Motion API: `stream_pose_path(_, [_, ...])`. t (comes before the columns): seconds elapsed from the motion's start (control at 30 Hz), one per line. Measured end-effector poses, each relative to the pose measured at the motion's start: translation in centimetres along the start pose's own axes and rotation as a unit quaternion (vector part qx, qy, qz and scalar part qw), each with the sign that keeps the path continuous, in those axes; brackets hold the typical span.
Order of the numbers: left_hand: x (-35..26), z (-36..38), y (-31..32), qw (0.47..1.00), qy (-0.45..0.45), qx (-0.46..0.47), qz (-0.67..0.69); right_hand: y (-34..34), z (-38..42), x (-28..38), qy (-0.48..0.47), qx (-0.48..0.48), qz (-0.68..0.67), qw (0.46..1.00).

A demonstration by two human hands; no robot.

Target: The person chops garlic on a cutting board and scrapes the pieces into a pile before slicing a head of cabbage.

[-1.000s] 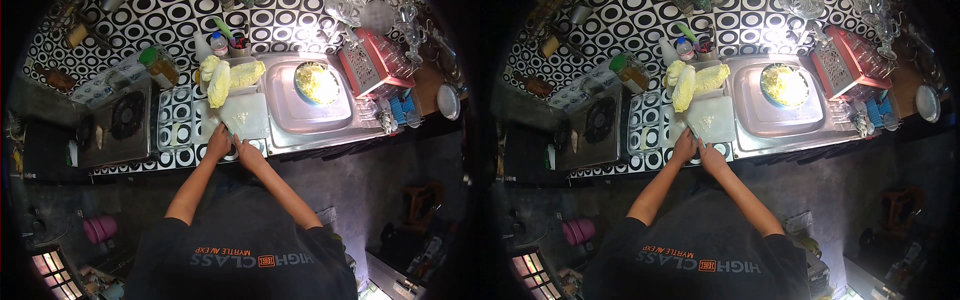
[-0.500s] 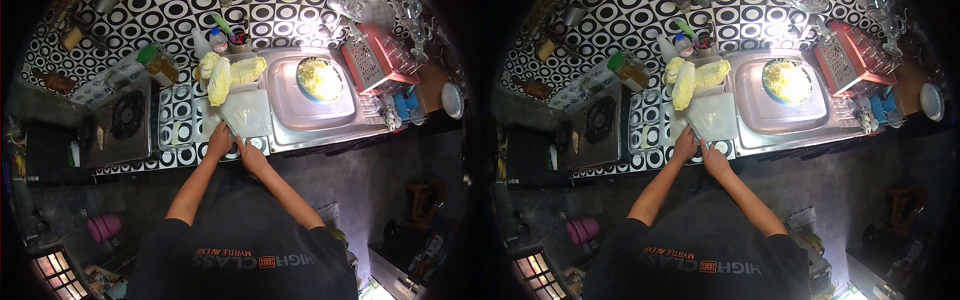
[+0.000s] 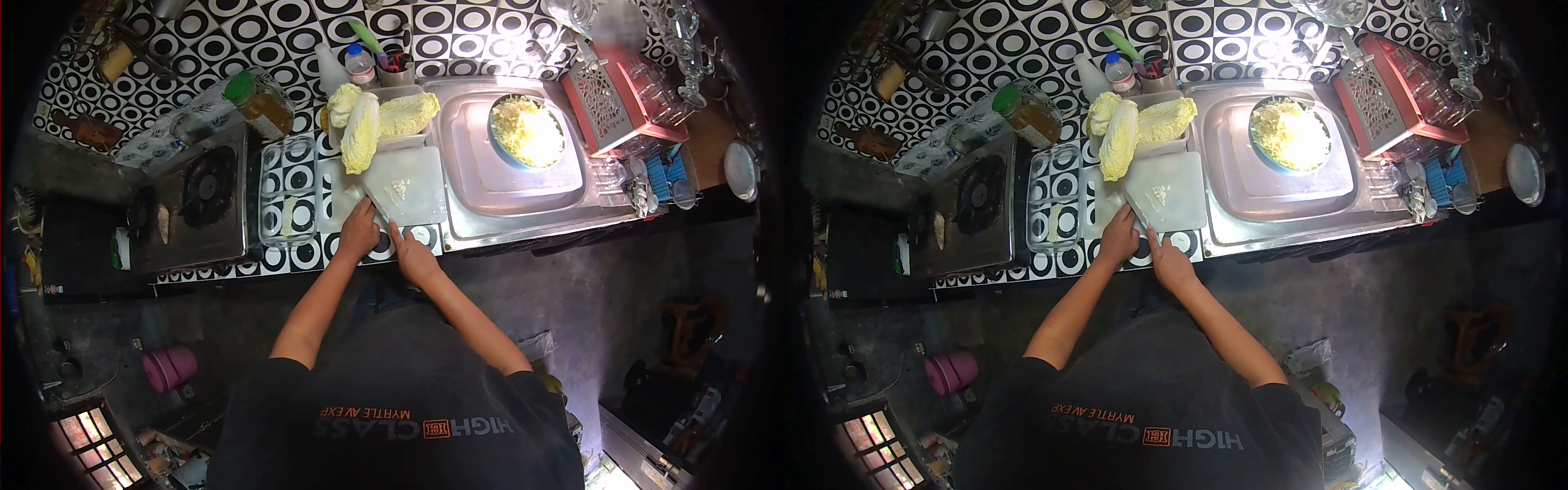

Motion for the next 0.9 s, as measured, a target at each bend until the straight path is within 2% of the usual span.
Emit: stream_pose_path(0.9, [0.6,0.0,0.3,1.0,-0.007,0.018,-0.003,0.3,-1.8,-0.7,0.038,0.019,-0.088,0.995])
Point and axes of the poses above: each hand's wrist, its own z-axis away from the middle knuckle, its own y-axis out of the palm, x = y × z, the point moved 9 cm from there along -z, towards the middle knuckle, and after that the axes turned 1 degree about z, right-handed, at the moved point
